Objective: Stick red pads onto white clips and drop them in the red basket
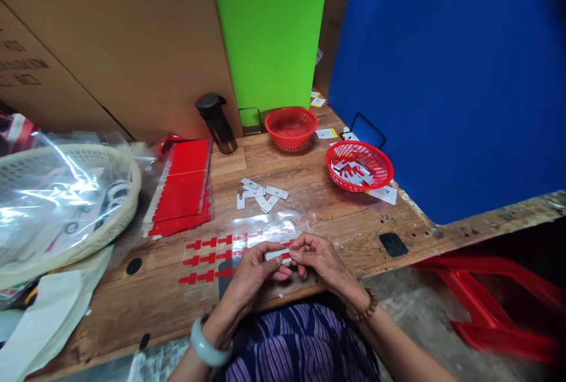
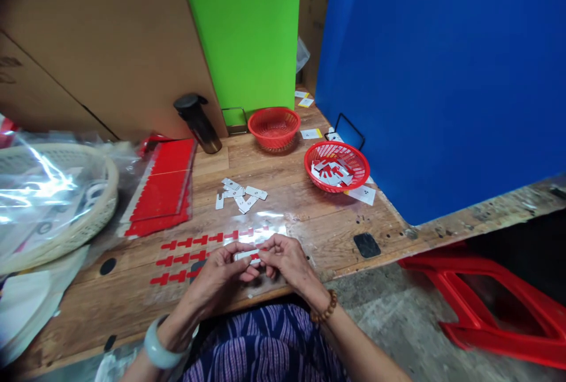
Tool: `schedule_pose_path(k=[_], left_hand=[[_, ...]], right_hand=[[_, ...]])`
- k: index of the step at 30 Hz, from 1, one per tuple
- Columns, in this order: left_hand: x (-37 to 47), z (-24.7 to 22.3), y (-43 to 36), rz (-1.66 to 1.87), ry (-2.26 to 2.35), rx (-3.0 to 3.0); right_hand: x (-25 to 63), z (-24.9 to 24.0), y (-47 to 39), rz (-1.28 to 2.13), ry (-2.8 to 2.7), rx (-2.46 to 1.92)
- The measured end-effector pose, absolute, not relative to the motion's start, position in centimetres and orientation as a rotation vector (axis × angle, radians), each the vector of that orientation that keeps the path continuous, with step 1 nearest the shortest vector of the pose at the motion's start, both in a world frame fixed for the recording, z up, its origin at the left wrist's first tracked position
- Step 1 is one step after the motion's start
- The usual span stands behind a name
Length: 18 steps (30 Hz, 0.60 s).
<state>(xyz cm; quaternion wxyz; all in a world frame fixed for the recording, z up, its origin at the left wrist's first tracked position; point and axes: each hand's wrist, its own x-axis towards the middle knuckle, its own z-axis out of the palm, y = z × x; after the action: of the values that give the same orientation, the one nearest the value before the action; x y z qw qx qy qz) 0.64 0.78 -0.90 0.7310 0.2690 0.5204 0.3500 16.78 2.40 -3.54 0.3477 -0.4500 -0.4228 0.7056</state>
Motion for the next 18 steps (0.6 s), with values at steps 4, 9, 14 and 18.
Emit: schedule_pose_path(k=[4, 9, 14, 18], left_hand=[[0.3, -1.0, 1.0, 0.928, 1.258, 0.811], [-1.2, -2.3, 0.4, 0.921, 1.486, 1.543], [-0.7, -3.9, -0.2, 0.614, 1.423, 2.027], [1.1, -4.6, 0.0, 0.524, 1.509, 2.155]], right_hand=[[18.5, -3.1, 4.4, 1.739, -0.739, -1.110], [21.6, -0.6, 8.0, 1.443, -0.419, -0.897], [21.1, -0.7, 10.8, 1.324, -0.766, -1.005], [18.4, -3.1, 12.7, 0.921, -1.610, -1.343]])
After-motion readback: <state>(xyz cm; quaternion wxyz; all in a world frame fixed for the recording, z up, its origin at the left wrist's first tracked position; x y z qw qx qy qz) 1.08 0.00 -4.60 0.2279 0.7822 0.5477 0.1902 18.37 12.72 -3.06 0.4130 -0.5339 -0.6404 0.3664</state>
